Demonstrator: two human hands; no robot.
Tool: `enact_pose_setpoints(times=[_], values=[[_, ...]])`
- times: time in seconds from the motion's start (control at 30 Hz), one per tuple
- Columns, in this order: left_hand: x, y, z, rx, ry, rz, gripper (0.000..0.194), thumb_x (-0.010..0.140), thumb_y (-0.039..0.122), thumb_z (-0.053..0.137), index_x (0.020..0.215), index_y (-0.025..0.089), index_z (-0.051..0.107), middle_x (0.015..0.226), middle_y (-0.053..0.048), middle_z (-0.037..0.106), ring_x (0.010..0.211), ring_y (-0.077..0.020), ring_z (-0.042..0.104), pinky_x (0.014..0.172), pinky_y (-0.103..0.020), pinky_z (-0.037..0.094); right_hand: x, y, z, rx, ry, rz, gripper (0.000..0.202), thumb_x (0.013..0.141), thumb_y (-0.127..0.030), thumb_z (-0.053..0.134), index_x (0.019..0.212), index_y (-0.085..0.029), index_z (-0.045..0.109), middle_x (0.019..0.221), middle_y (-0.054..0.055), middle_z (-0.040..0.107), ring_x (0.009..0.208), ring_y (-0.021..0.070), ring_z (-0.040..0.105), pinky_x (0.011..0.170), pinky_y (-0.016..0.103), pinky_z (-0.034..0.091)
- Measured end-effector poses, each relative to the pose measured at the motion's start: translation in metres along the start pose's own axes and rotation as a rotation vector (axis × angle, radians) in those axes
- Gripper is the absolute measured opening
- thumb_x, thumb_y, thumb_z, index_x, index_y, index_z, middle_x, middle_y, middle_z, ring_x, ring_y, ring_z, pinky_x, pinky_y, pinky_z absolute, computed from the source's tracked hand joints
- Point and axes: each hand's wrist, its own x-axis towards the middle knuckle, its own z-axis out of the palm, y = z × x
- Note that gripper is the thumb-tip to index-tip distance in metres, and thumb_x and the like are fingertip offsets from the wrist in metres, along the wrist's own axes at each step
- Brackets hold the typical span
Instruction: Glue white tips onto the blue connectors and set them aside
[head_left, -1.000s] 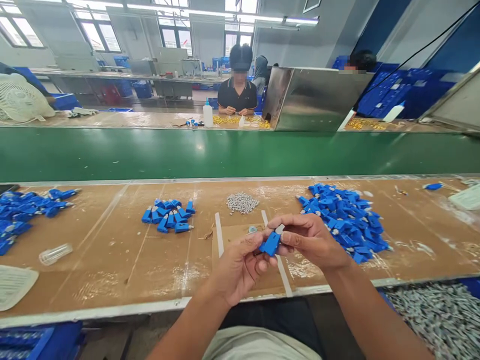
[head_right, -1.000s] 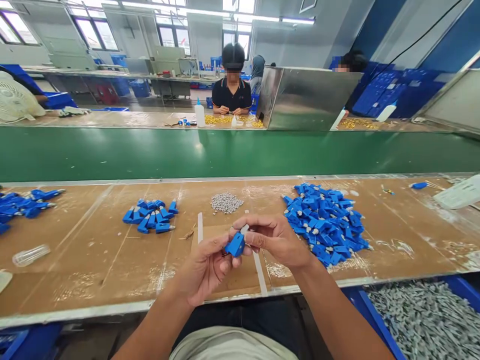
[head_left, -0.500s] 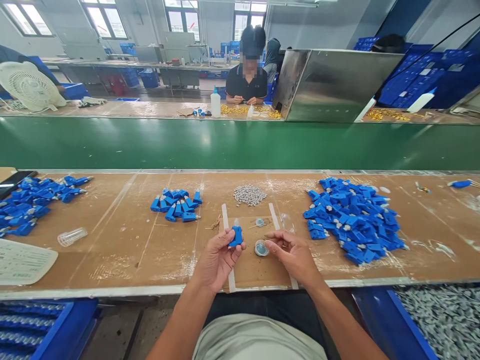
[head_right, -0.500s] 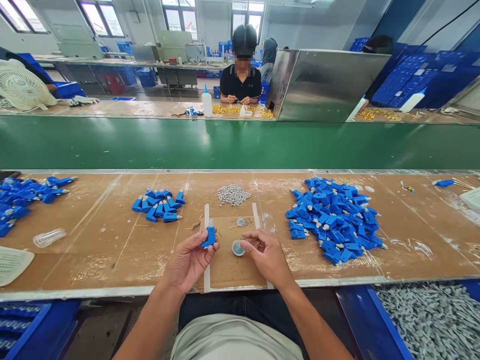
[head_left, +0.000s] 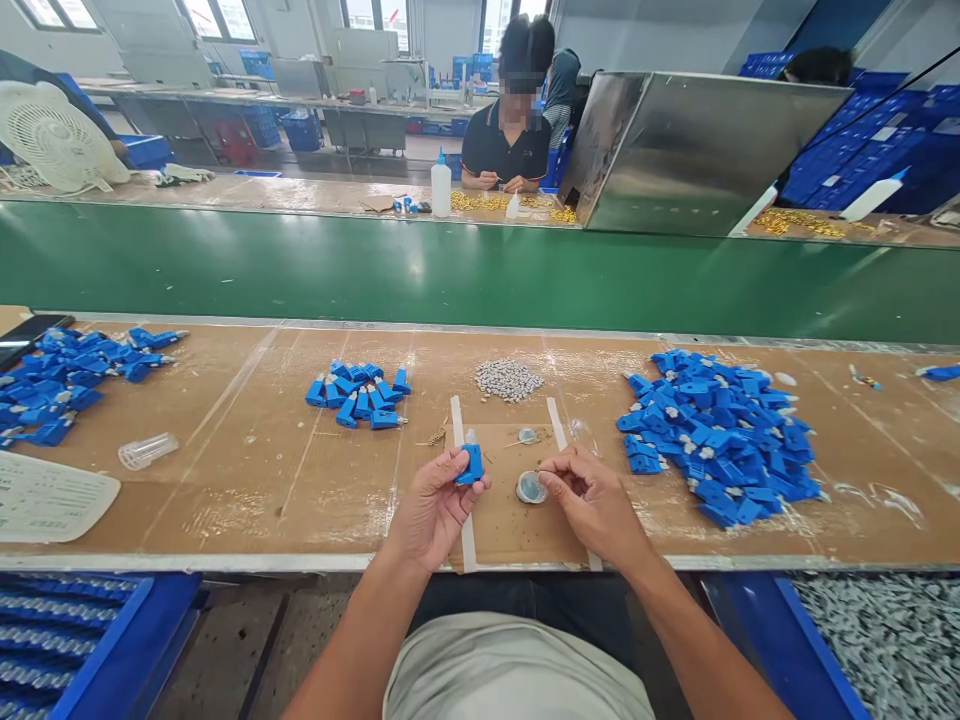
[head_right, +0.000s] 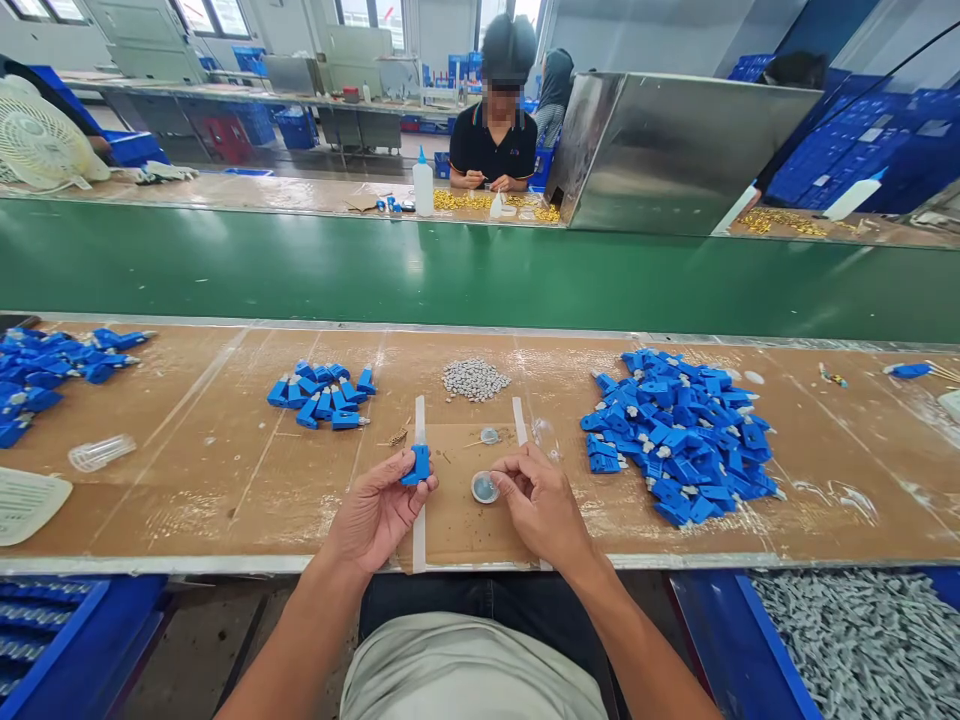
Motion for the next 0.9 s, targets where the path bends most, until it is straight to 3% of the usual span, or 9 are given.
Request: enact_pose_setpoints(times=[0.17,0.33,0.43,0.57,0.77,0.9], values=[[-0.004,-0.001,0.002,0.048,-0.033,-0.013,0.012,0.082,0.012,0.071,0.094,0.009,0.068,0.084,-0.006,0.070,0.080,-0.0191,0.074,0.072,-0.024,0.063,0.002,-0.004,-0.005,0.089,0.027,0.042,0.025,0.095,-0.041,0.059,0.087,-0.019,0.067,0.081,0.003,0.061,0.073,0.0177,0.055,0.066,0.030,0.042],[-0.003,-0.007,0.003,0.068,-0.059,-0.058,0.012,0.083,0.016,0.073,0.092,0.011,0.069,0.080,-0.006,0.071,0.068,-0.0121,0.070,0.060,-0.017,0.059,0.004,-0.006,-0.008,0.285,0.055,0.184,0.030,0.089,-0.048,0.065,0.088,-0.018,0.066,0.070,-0.001,0.057,0.055,0.0128,0.046,0.050,0.026,0.037],[-0.001,-0.012,0.003,0.053,-0.067,-0.099,0.010,0.083,0.016,0.074,0.089,0.010,0.069,0.079,-0.006,0.071,0.064,-0.0097,0.069,0.058,-0.014,0.057,0.004,-0.008,-0.010,0.345,0.076,0.184,0.029,0.088,-0.048,0.067,0.089,-0.019,0.066,0.068,-0.002,0.055,0.053,0.0119,0.045,0.049,0.025,0.038],[0.002,-0.016,0.003,0.031,-0.074,-0.109,0.010,0.083,0.015,0.074,0.088,0.010,0.069,0.077,-0.004,0.070,0.064,-0.0094,0.069,0.060,-0.014,0.058,0.003,-0.011,-0.010,0.220,0.039,0.114,0.025,0.094,-0.044,0.061,0.091,-0.020,0.066,0.072,-0.001,0.057,0.057,0.0135,0.048,0.053,0.027,0.039],[0.004,-0.016,0.000,0.013,-0.070,-0.096,0.011,0.082,0.014,0.075,0.089,0.010,0.069,0.076,-0.002,0.068,0.064,-0.0085,0.067,0.060,-0.015,0.058,-0.004,-0.018,-0.011,-0.057,-0.157,-0.068,0.023,0.104,-0.033,0.046,0.092,-0.021,0.062,0.088,0.003,0.060,0.079,0.0182,0.054,0.074,0.032,0.041],[0.004,-0.017,-0.002,0.012,-0.064,-0.096,0.011,0.081,0.015,0.076,0.090,0.010,0.069,0.077,-0.002,0.068,0.065,-0.0086,0.067,0.061,-0.015,0.058,-0.004,-0.020,-0.016,-0.063,-0.132,-0.089,0.022,0.104,-0.033,0.046,0.092,-0.021,0.061,0.086,0.002,0.059,0.077,0.0176,0.054,0.072,0.031,0.041]])
